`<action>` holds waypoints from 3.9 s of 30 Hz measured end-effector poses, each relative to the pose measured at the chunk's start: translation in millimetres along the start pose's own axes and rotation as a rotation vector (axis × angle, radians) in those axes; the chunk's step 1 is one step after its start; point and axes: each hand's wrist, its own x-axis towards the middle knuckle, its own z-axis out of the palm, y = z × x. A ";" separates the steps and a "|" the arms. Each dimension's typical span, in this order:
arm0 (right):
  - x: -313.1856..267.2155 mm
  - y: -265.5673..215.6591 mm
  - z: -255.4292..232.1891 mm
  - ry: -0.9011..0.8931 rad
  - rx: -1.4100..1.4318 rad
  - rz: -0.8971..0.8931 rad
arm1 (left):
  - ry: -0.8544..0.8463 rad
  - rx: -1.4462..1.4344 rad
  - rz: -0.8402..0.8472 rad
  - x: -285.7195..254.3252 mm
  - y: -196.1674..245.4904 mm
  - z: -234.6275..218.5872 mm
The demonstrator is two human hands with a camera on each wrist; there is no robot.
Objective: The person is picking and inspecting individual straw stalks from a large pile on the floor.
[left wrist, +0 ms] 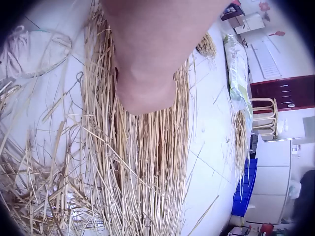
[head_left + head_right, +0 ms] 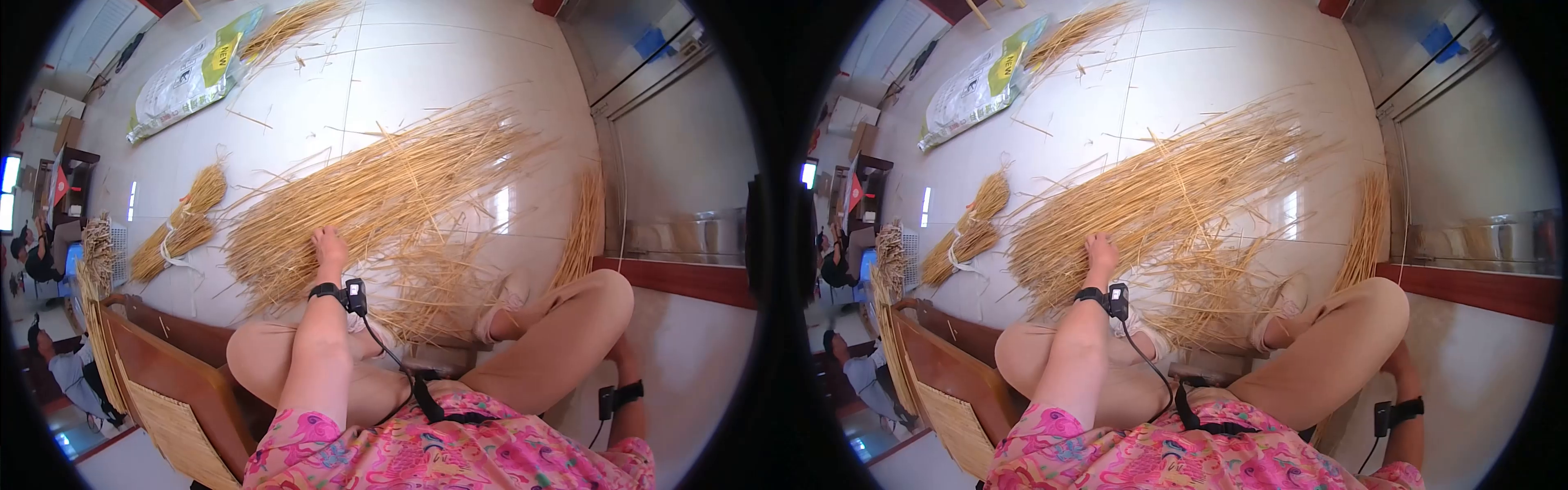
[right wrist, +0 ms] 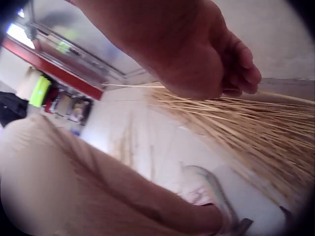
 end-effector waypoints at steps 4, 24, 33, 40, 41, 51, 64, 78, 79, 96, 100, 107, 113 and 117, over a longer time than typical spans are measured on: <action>9.8 62.9 61.4 0.098 -0.047 -0.311 | 0.077 0.042 0.012 14.6 -3.9 7.4; -119.3 -283.4 -139.3 0.496 0.788 -0.819 | 0.027 0.070 0.241 55.7 17.6 2.3; -96.3 -392.1 -67.6 -0.175 0.661 -0.934 | 0.044 -0.080 0.416 64.7 46.3 -133.3; -67.4 -383.9 -37.2 -0.115 0.422 -1.002 | 0.615 0.127 0.750 -1.7 104.3 -245.3; -65.5 -384.4 -36.4 -0.085 0.381 -0.999 | 0.693 0.114 0.752 -16.3 111.5 -258.7; -98.0 -391.8 -46.7 -0.236 0.747 -1.217 | 0.139 -0.808 0.653 -88.6 160.0 -236.4; -66.7 -375.7 -67.9 -0.247 1.405 -1.073 | 0.084 -0.517 0.797 -104.8 185.6 -208.6; -86.5 -381.8 -53.0 -0.223 1.330 -1.142 | -0.277 -0.870 0.517 -95.9 191.8 -208.1; -85.8 -382.4 -52.5 -0.219 1.355 -1.150 | -0.267 -0.856 0.524 -96.5 192.5 -210.1; -86.1 -389.0 -32.6 -0.237 1.140 -1.102 | -0.364 -1.228 0.509 -105.4 207.2 -193.0; -77.8 -386.4 -45.3 -0.162 1.228 -1.062 | -0.245 -1.346 0.423 -93.6 200.1 -203.3; -66.0 -373.9 -80.1 -0.006 1.310 -0.959 | -0.182 -1.319 0.360 -71.1 165.3 -239.8; -60.0 -366.0 -109.8 0.278 1.295 -1.018 | -0.595 -0.597 0.903 -102.4 173.7 -250.9; -64.9 -365.9 -111.4 0.314 1.288 -1.039 | -0.161 -0.437 0.834 -109.3 185.6 -235.2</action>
